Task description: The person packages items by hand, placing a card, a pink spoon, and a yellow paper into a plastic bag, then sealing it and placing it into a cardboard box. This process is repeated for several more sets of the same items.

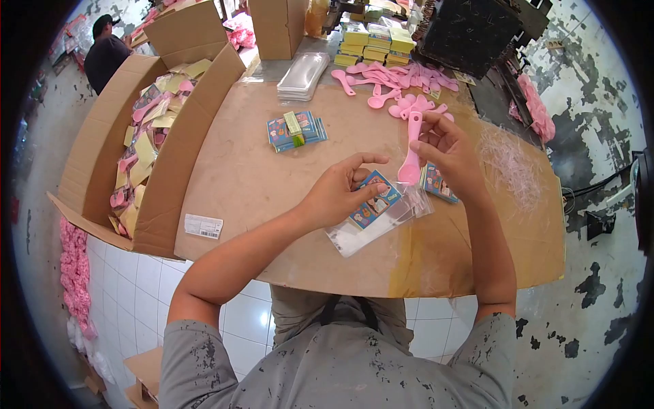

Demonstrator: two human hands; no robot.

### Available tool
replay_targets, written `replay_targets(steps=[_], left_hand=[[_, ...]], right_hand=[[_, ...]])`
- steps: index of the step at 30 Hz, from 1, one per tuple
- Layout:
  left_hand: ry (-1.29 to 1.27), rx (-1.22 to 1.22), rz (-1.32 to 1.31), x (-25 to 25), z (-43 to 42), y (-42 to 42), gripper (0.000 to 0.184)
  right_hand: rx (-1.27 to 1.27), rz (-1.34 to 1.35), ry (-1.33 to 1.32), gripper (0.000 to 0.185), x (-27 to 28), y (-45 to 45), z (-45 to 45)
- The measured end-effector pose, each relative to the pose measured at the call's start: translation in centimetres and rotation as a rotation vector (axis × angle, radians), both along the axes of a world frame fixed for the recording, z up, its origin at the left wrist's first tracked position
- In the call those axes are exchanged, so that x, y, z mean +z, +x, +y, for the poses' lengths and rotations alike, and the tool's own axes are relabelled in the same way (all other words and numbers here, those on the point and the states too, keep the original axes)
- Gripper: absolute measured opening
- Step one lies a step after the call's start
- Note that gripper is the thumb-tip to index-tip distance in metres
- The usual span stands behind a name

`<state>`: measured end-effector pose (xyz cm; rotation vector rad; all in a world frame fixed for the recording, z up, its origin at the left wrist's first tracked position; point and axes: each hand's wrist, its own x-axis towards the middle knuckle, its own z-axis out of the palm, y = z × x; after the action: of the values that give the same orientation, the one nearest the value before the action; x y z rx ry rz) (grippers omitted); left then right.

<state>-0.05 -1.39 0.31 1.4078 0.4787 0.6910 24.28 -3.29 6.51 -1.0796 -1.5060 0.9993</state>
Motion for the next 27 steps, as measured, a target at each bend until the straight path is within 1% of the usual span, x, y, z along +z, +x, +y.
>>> replay_targets(steps=[1, 4, 7, 10, 12, 13, 15, 17, 19, 21, 23, 25, 27], left_hand=[[-0.018, -0.002, 0.002, 0.0, -0.1, 0.1, 0.046], [-0.047, -0.02, 0.039, 0.1, -0.2, 0.2, 0.039], [-0.059, -0.033, 0.106, 0.8, -0.4, 0.0, 0.035], [-0.094, -0.03, 0.142, 2.0, -0.6, -0.2, 0.035], [-0.083, -0.023, 0.175, 2.4, -0.5, -0.3, 0.037], [-0.081, -0.032, 0.134, 2.3, -0.5, -0.3, 0.037], [-0.083, -0.047, 0.052, 2.0, -0.6, -0.1, 0.039], [-0.1, -0.087, 0.048, 1.3, -0.4, -0.1, 0.04], [-0.139, -0.125, 0.024, 1.5, -0.4, -0.2, 0.043], [-0.201, -0.162, -0.016, 2.1, -0.4, -0.6, 0.047], [-0.171, -0.219, -0.016, 2.0, -0.1, -0.9, 0.051], [-0.148, -0.275, -0.055, 1.6, 0.2, -0.9, 0.054], [-0.135, -0.332, -0.132, 1.1, 0.1, -0.7, 0.056]], right_hand=[[0.003, 0.072, -0.026, 0.046, 0.6, -0.5, -0.7], [-0.034, 0.125, 0.032, 0.055, 0.6, -1.8, -1.8], [-0.096, 0.141, 0.076, 0.055, -0.2, -2.4, -2.2], [-0.148, 0.223, 0.154, 0.051, -1.3, -3.4, -2.7], [-0.084, 0.219, 0.166, 0.046, -2.6, -3.5, -3.3], [-0.051, 0.215, 0.172, 0.044, -3.0, -3.4, -3.4], [0.04, -0.084, 0.234, 0.034, -3.3, -1.3, -3.0], [0.145, -0.207, 0.226, 0.027, -3.1, -0.1, -2.8], [0.216, -0.113, 0.158, 0.024, -2.1, 0.0, -2.9], [0.196, 0.073, 0.096, 0.02, -0.2, -1.1, -3.3], [0.148, 0.02, 0.178, 0.014, 1.2, -2.4, -3.6], [0.117, -0.314, 0.404, 0.012, 2.0, -3.2, -3.7], [0.278, -0.324, 0.384, 0.013, 3.2, -2.0, -3.4]])
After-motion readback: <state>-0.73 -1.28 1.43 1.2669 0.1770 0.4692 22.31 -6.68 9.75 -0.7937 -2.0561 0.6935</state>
